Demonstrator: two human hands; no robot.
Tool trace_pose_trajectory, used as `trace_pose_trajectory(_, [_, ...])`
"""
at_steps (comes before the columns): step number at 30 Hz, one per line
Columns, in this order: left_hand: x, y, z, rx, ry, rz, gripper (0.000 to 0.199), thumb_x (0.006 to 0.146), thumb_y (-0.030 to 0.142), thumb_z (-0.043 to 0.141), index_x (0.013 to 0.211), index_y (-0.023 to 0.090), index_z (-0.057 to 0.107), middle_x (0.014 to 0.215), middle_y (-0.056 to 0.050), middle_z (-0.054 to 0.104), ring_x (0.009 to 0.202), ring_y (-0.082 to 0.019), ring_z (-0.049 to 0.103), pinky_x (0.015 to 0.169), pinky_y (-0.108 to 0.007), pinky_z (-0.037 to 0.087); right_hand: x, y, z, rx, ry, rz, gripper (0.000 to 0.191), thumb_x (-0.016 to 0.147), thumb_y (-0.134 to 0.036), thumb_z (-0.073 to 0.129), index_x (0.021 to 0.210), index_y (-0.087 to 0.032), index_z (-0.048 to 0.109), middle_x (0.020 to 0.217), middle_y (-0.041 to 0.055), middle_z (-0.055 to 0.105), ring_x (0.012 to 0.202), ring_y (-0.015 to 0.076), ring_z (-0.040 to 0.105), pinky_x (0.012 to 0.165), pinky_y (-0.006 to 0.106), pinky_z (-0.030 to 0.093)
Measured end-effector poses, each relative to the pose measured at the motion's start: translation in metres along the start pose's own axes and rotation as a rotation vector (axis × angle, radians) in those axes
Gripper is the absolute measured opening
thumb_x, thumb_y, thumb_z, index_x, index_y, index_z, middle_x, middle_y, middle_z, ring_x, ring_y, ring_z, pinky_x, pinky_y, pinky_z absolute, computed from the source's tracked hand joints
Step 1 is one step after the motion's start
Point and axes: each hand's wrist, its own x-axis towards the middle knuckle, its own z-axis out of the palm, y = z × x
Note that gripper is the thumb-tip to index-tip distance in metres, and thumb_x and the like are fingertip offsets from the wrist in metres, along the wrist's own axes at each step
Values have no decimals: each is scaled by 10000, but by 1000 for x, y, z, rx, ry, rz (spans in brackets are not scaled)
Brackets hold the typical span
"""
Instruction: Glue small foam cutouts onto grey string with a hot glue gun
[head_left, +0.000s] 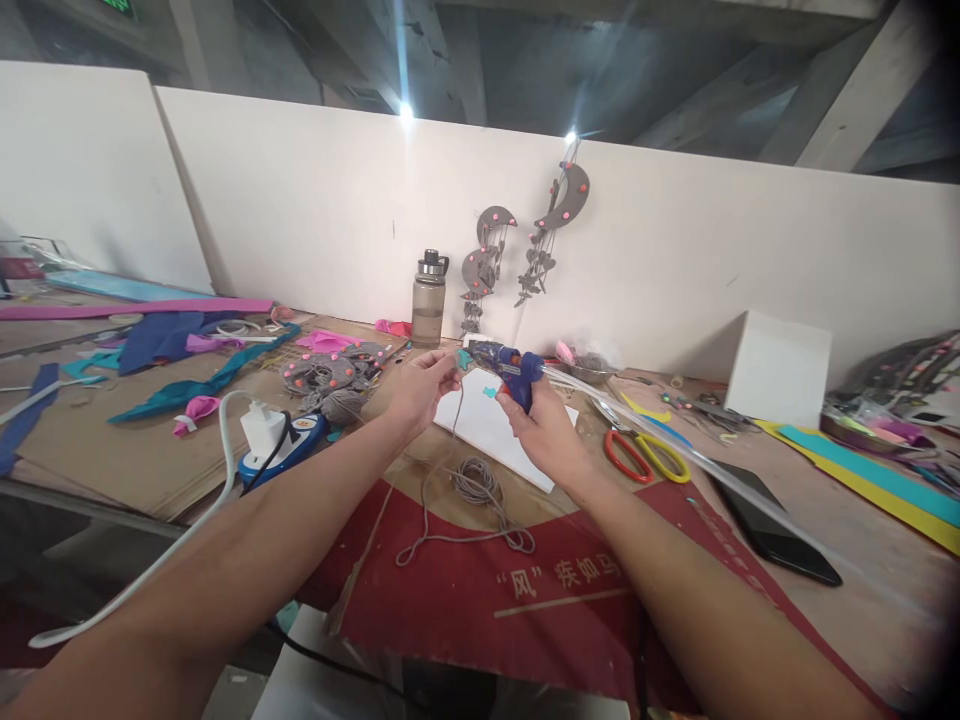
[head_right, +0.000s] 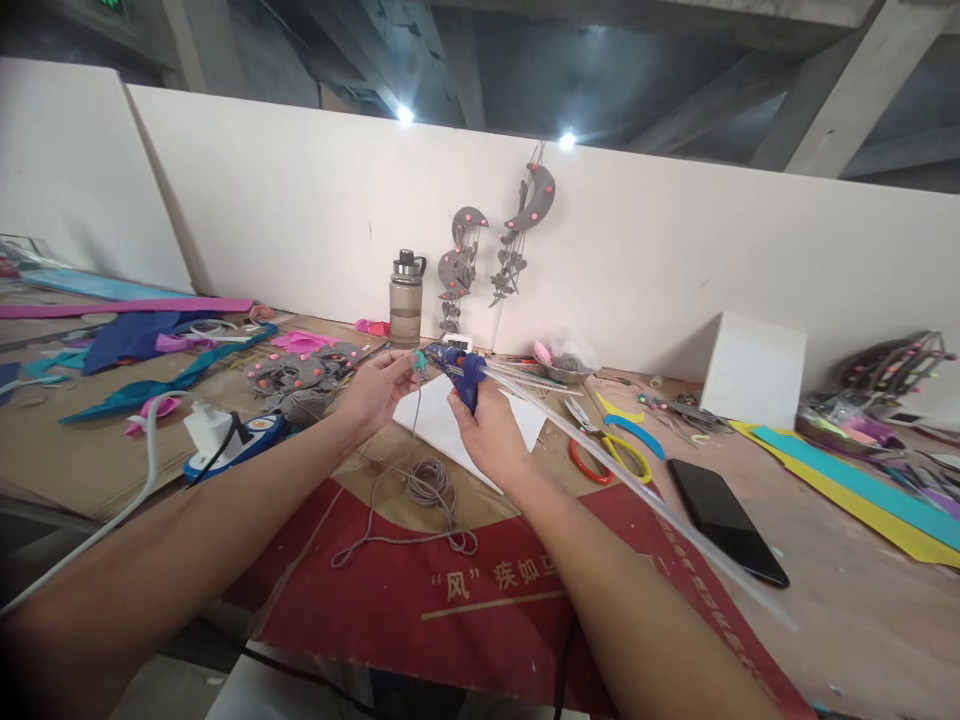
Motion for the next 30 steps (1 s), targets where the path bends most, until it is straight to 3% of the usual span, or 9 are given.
trace_pose_trajectory(6, [-2, 0, 1, 23, -9, -4, 219, 677, 289, 740, 715, 119, 607, 620, 3, 555, 537, -68, 506, 516, -202, 406, -1, 0, 2, -61, -17, 5, 294, 883, -323, 453, 1136, -175, 472, 954, 97, 621, 815, 219, 582, 748, 377, 469])
trace_pose_trajectory(30, [-4, 1, 3, 11, 21, 26, 216, 666, 277, 741, 714, 134, 587, 608, 14, 556, 525, -72, 521, 522, -211, 419, -2, -2, 3, -112, 4, -7, 273, 882, -334, 457, 1095, -168, 494, 988, 114, 637, 894, 240, 587, 821, 412, 465])
